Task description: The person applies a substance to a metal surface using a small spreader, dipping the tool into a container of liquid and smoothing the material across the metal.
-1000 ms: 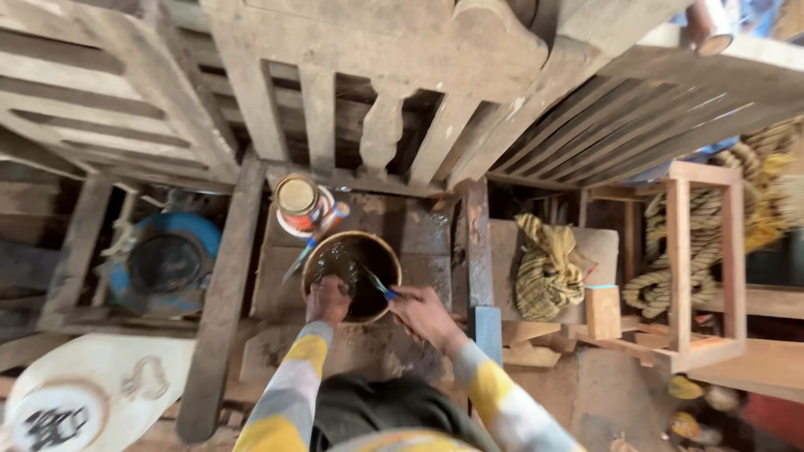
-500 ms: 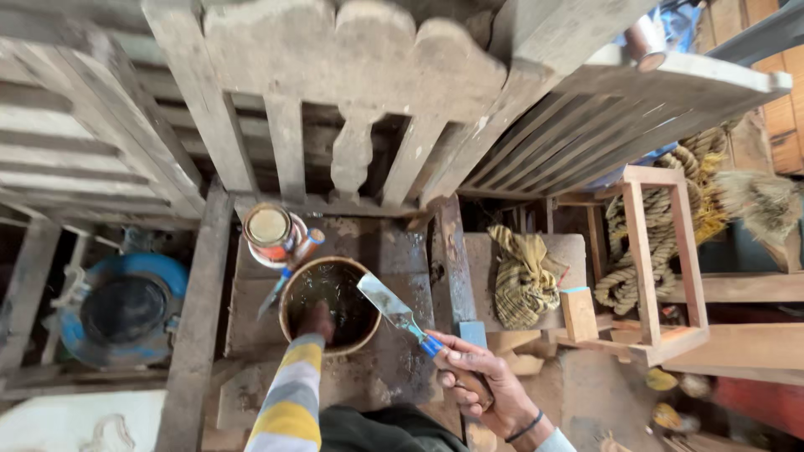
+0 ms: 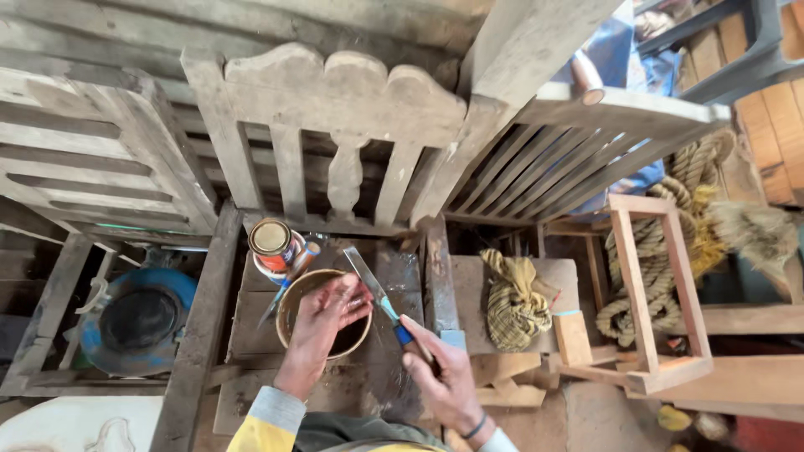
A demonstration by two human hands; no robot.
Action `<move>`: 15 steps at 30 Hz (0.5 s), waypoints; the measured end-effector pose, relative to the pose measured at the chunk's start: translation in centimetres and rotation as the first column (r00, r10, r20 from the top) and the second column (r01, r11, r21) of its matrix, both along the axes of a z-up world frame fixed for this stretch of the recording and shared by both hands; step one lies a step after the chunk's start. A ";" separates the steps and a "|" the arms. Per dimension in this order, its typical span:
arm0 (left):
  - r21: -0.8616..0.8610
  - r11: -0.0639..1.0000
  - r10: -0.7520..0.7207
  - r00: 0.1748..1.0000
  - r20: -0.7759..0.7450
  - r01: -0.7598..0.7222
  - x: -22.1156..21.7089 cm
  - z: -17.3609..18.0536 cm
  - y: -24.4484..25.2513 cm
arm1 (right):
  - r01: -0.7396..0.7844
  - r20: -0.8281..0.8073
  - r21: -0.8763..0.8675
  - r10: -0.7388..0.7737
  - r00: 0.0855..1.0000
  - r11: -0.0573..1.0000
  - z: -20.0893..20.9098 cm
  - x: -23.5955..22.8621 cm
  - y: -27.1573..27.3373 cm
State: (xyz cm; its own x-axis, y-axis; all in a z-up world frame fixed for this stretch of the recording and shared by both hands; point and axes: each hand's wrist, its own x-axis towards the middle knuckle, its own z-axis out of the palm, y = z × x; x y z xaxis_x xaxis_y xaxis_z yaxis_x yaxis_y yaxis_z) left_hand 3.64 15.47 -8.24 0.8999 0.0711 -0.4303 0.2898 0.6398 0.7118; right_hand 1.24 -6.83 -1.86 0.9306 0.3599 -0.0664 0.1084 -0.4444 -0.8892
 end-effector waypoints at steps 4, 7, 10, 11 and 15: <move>0.154 0.983 0.067 0.982 0.178 -0.095 1.3 3.9 -0.9 | 0.024 0.364 0.039 -0.036 0.931 0.999 2.1 -0.4 1.2; 0.199 0.977 0.036 0.972 0.232 -0.083 1.9 6.6 -1.2 | 0.058 0.394 0.034 -0.066 0.917 0.998 3.3 -0.2 1.2; 0.184 0.982 -0.005 0.962 0.272 -0.047 2.2 9.4 -1.7 | 0.044 0.276 0.076 -0.063 0.959 0.996 3.5 0.0 0.6; 0.188 0.982 -0.025 0.962 0.271 -0.028 2.2 10.3 -2.0 | 0.040 0.192 0.123 -0.063 0.979 0.992 3.5 0.2 0.4; 0.212 0.977 -0.079 0.959 0.273 0.020 2.8 13.7 -2.7 | 0.126 -0.234 0.330 -0.048 0.971 0.936 3.0 0.6 -0.3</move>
